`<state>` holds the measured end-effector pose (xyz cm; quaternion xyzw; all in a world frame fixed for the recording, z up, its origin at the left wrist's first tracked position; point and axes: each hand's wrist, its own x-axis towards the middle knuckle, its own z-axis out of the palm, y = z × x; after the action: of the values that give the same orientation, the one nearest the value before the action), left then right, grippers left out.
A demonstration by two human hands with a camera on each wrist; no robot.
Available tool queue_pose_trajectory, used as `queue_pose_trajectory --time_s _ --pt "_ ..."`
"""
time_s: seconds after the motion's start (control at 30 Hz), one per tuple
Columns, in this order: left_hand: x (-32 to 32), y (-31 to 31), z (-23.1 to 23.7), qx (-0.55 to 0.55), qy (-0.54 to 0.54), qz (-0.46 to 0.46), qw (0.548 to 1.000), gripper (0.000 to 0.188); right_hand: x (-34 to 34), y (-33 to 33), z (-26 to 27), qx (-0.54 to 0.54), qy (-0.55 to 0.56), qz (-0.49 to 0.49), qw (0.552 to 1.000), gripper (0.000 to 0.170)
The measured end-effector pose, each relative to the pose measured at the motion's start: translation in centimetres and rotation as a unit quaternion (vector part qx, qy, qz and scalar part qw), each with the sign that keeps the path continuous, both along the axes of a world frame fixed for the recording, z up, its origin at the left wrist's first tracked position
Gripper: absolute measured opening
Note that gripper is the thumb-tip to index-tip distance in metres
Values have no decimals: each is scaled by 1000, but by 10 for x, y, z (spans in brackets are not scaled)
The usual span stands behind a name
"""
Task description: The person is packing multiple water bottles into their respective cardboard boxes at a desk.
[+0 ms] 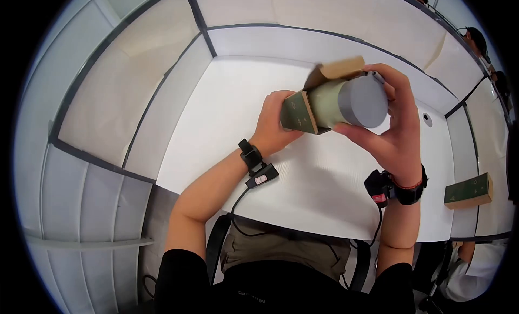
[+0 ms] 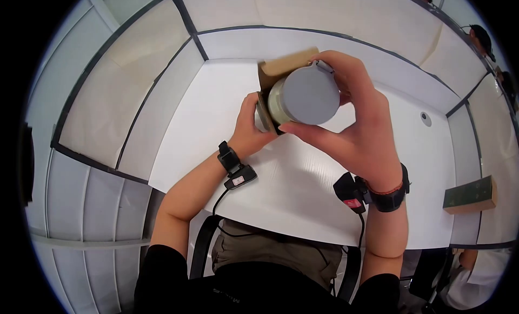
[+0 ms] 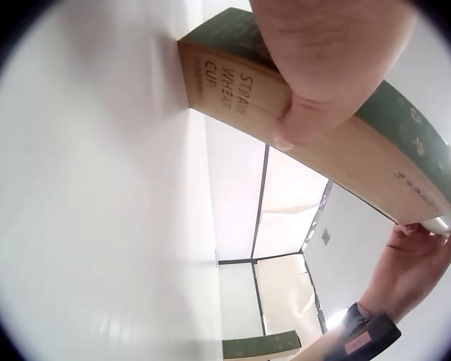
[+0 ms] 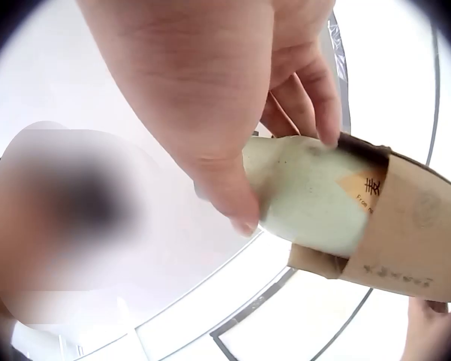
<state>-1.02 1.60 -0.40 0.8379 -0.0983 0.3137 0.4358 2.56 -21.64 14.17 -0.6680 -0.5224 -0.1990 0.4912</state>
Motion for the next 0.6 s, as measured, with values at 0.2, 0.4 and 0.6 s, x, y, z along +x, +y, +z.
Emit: queue_pose_trajectory --time_s 0.2,0.4,0.6 --pt "0 1 -3 -9 -5 -4 1000 69 2 4 -5 -60 -72 -83 992 74" --pt "-1 1 0 11 -13 -4 1000 70 4 4 -5 -54 -44 -41 997 73" --pt "1 1 -1 29 -21 9 999 73 4 2 -5 -81 10 -6 997 71"
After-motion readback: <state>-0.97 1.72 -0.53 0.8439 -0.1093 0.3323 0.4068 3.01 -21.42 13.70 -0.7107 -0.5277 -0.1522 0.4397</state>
